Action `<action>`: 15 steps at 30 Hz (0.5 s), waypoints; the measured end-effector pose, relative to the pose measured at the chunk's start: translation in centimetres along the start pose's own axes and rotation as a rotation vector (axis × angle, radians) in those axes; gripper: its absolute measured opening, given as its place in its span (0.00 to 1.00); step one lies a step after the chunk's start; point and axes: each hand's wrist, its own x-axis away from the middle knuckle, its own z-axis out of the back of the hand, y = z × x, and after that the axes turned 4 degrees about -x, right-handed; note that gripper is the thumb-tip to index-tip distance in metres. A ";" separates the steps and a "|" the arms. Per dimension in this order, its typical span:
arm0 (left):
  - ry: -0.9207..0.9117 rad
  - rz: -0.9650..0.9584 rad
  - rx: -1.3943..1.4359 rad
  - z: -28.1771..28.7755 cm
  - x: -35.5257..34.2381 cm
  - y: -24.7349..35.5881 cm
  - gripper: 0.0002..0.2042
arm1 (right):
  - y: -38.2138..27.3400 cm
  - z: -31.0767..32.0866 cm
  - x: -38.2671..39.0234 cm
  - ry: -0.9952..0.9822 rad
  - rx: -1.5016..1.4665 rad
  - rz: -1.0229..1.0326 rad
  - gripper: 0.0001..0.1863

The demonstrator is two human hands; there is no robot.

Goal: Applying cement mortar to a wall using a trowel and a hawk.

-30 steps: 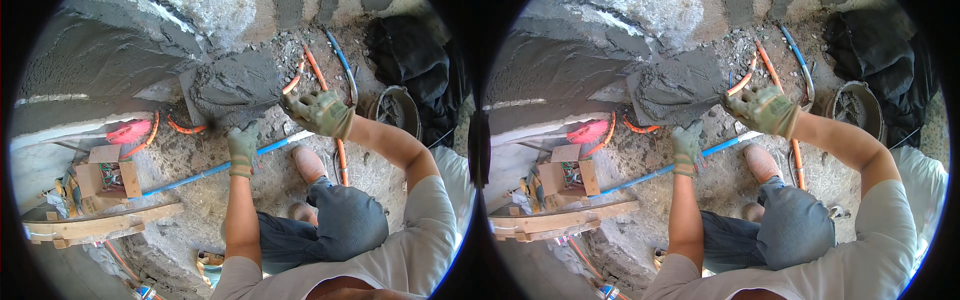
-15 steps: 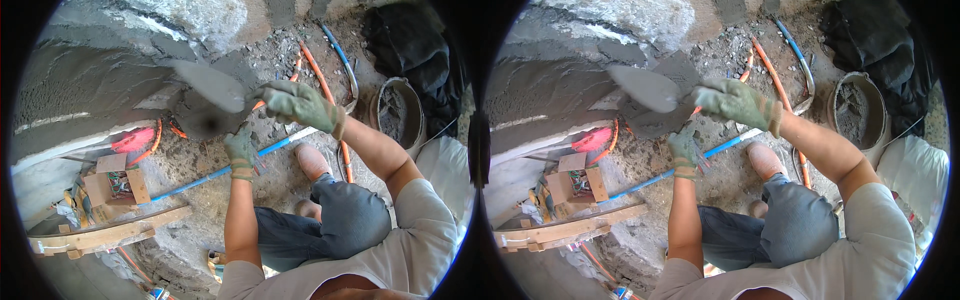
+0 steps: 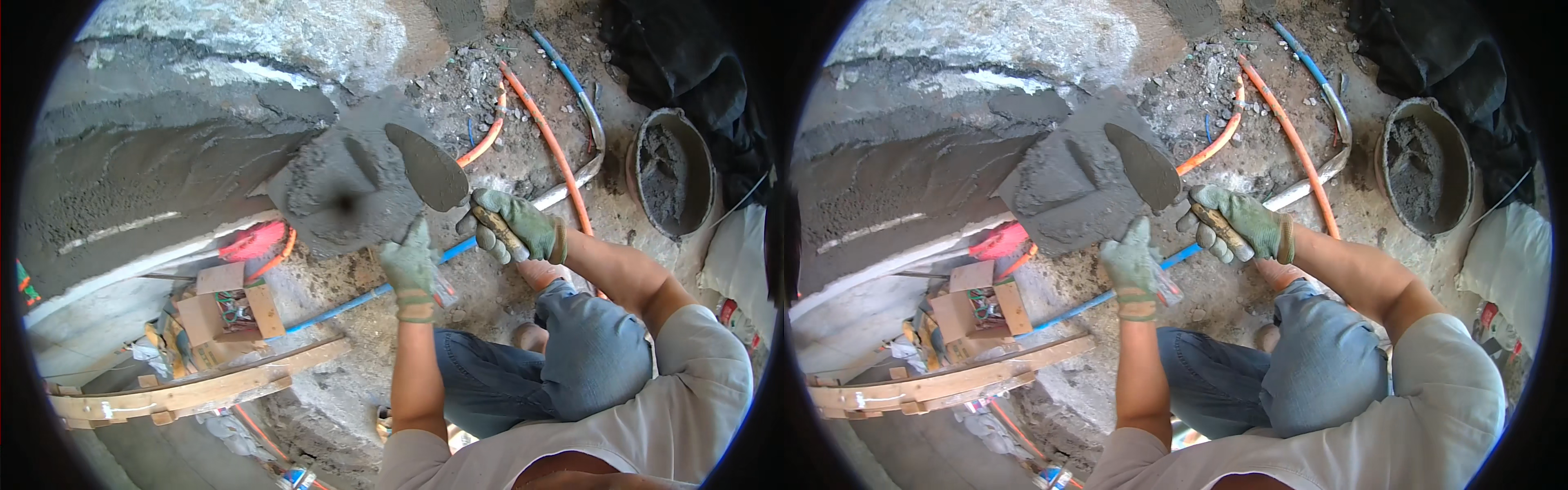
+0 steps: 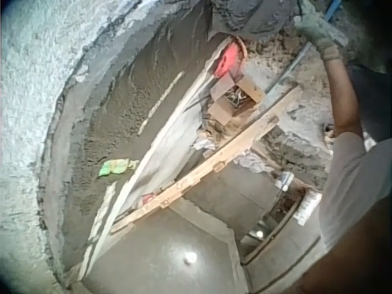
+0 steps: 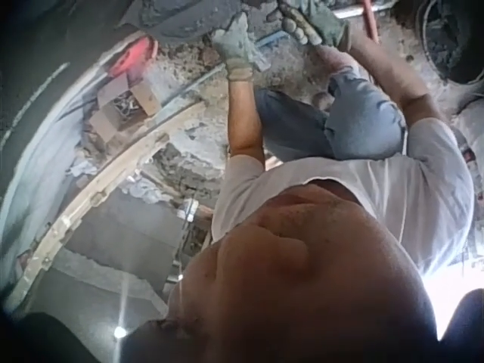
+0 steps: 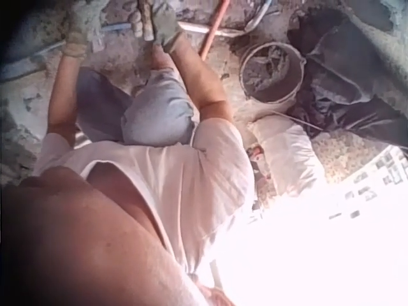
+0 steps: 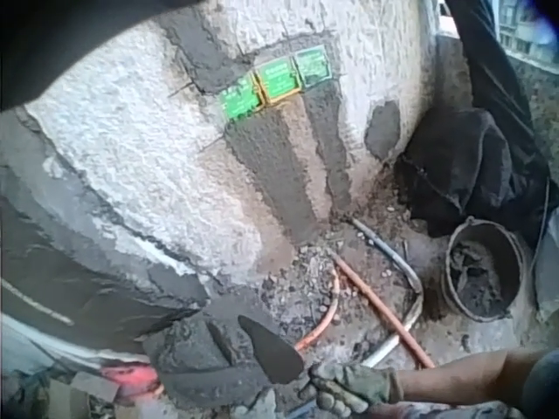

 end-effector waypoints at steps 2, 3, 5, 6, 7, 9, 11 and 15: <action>-0.054 -0.081 -0.024 0.1 0.2 -1.9 0.04 | 0.3 0.2 -1.4 -0.105 -0.054 -0.040 0.28; -0.118 -0.145 -0.031 0.0 0.5 -2.6 0.04 | 0.3 0.2 -1.9 -0.193 -0.091 -0.088 0.28; -0.164 -0.190 -0.030 0.1 0.9 -3.6 0.04 | 0.3 0.2 -2.5 -0.186 -0.328 -0.177 0.28; -0.212 -0.227 -0.011 0.1 0.9 -3.9 0.04 | -0.2 -0.1 -2.7 -0.396 -0.568 -0.363 0.28; -0.214 -0.230 -0.022 0.1 0.5 -4.0 0.04 | -0.5 -0.3 -2.9 -0.608 -0.802 -0.550 0.28; -0.173 -0.066 0.129 0.5 -0.6 -4.9 0.05 | -0.9 -1.5 -4.2 -0.686 -0.832 -0.586 0.29; -0.129 -0.076 0.115 1.3 -1.8 -5.8 0.04 | -2.8 -4.0 -5.0 -0.663 -0.520 -0.404 0.31; -0.131 0.131 0.197 2.4 -2.3 -6.4 0.04 | -8.2 -8.0 -6.9 -0.259 0.696 0.597 0.24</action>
